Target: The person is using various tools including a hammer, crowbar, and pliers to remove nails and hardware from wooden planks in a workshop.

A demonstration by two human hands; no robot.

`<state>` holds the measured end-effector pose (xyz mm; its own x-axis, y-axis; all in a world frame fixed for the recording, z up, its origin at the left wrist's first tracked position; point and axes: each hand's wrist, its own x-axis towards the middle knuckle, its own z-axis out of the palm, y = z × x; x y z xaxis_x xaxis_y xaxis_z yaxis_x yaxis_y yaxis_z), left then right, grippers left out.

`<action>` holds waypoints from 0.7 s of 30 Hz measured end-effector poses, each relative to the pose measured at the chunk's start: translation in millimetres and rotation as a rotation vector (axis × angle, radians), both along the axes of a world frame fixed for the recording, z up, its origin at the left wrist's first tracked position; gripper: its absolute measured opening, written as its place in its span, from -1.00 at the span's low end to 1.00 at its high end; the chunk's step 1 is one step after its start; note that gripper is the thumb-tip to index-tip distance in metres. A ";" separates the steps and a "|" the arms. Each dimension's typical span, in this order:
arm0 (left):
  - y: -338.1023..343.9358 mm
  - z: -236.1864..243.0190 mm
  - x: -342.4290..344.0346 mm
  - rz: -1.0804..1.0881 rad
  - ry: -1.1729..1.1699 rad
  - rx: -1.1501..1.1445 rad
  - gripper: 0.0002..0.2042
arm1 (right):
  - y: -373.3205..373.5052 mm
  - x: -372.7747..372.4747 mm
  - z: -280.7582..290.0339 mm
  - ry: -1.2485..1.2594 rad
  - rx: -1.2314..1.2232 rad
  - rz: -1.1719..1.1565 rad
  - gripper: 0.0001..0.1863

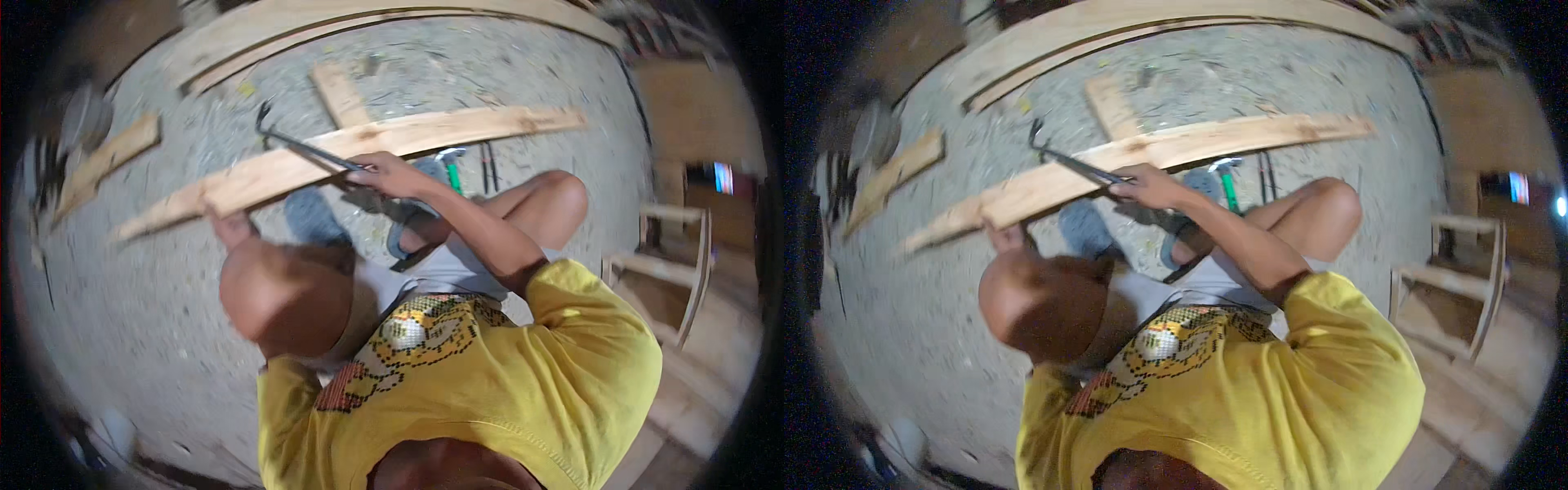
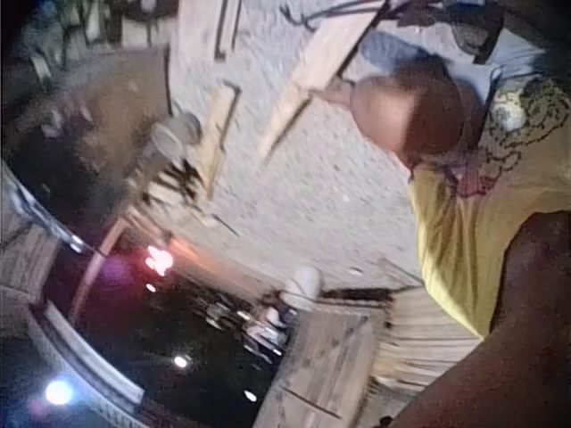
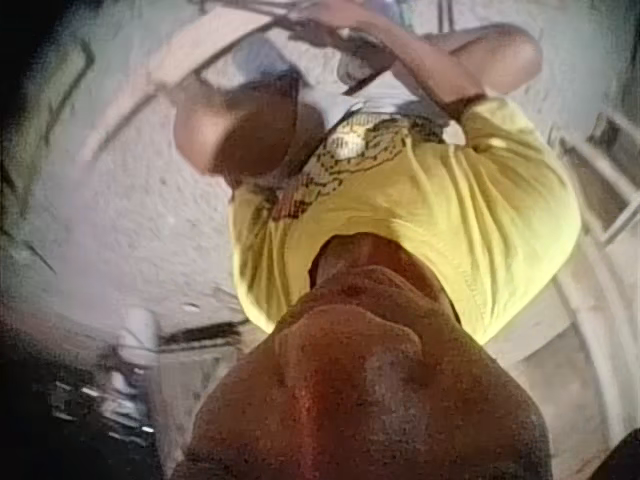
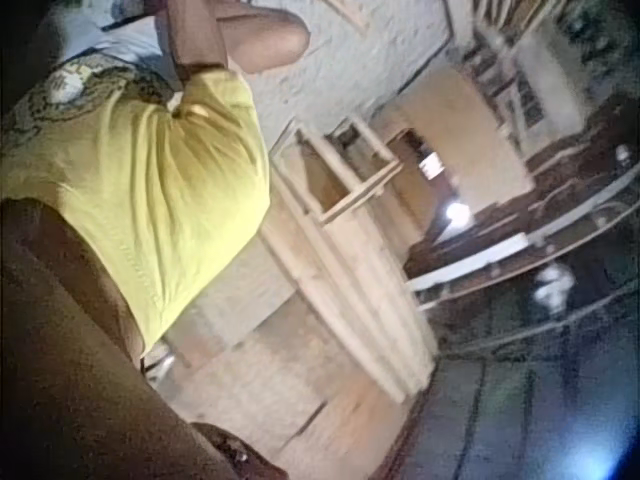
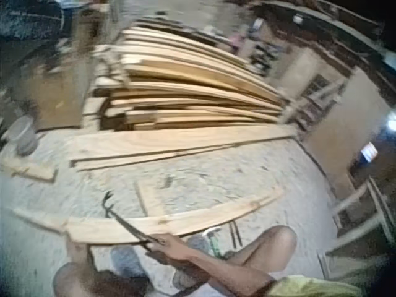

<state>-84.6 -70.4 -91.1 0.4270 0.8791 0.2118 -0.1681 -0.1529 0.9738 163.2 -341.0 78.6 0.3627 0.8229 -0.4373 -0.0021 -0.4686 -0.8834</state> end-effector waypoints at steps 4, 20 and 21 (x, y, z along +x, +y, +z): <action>49.0 -10.3 -38.4 -0.039 0.176 0.387 -0.40 | 27.1 51.6 -16.0 -0.385 0.015 0.064 -0.56; 131.1 344.2 124.9 -0.123 -0.508 -0.956 -0.24 | 14.7 230.9 165.3 -0.617 0.122 -0.215 -0.27; 139.8 376.9 144.2 -0.295 -0.657 -0.927 -0.16 | 7.3 225.2 213.4 -0.824 0.123 -0.095 -0.13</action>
